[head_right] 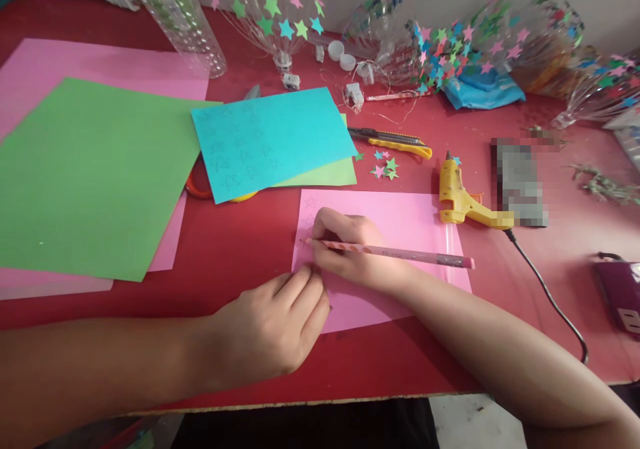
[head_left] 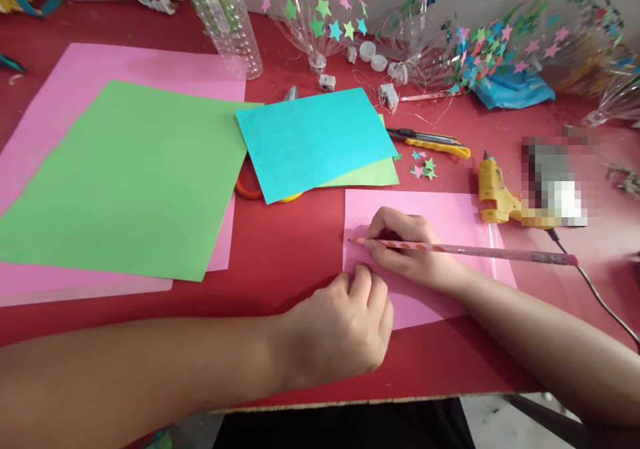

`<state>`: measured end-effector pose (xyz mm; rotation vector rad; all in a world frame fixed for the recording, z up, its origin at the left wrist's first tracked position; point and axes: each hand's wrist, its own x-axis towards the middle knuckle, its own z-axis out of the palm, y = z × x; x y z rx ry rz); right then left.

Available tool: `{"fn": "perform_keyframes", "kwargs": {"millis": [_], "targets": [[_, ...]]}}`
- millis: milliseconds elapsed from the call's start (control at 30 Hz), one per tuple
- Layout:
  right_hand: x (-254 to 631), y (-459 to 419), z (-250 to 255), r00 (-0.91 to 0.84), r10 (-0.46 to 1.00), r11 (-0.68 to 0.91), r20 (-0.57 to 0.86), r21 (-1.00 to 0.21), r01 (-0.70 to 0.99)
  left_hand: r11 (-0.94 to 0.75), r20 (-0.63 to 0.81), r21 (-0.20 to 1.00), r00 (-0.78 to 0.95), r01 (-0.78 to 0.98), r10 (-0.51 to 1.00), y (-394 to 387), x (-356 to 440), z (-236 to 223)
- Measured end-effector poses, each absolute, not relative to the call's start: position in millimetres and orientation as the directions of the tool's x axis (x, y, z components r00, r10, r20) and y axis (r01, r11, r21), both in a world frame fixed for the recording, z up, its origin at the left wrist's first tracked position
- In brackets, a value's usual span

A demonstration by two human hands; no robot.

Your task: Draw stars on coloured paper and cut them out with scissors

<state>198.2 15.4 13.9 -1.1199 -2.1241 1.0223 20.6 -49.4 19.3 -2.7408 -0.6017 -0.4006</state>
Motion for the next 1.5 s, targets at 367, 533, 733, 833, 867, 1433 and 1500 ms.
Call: {"fn": "perform_keyframes", "kwargs": {"millis": [367,533,733,833,867,1433,1500], "targets": [[198.2,13.8,14.6,-0.496,0.857,0.39,0.143,-0.807,0.442,-0.872,0.346,-0.207,0.867,0.444,0.359,-48.1,21.3,19.2],[198.1,13.6,13.2,-0.461,0.868,0.401,0.184,-0.807,0.433,-0.875,0.352,-0.193,0.864,0.443,0.36,-48.5,21.8,19.1],[197.8,13.6,13.2,-0.426,0.883,0.394,0.197,-0.805,0.443,-0.876,0.356,-0.195,0.864,0.442,0.357,-48.1,22.1,19.3],[198.8,13.0,13.3,-0.414,0.89,0.38,0.193,-0.816,0.436,-0.874,0.357,-0.195,0.862,0.445,0.359,-47.8,22.3,19.7],[199.1,12.8,13.3,-0.409,0.892,0.375,0.191,-0.818,0.436,-0.873,0.358,-0.195,0.861,0.446,0.36,-47.8,22.4,19.8],[199.0,12.4,13.8,-0.468,0.858,0.436,0.21,-0.779,0.45,-0.875,0.365,-0.183,0.858,0.447,0.362,-47.8,21.7,19.0],[198.8,12.1,13.4,-0.485,0.849,0.446,0.208,-0.774,0.449,-0.874,0.369,-0.187,0.857,0.449,0.361,-47.5,21.4,19.0]]}}
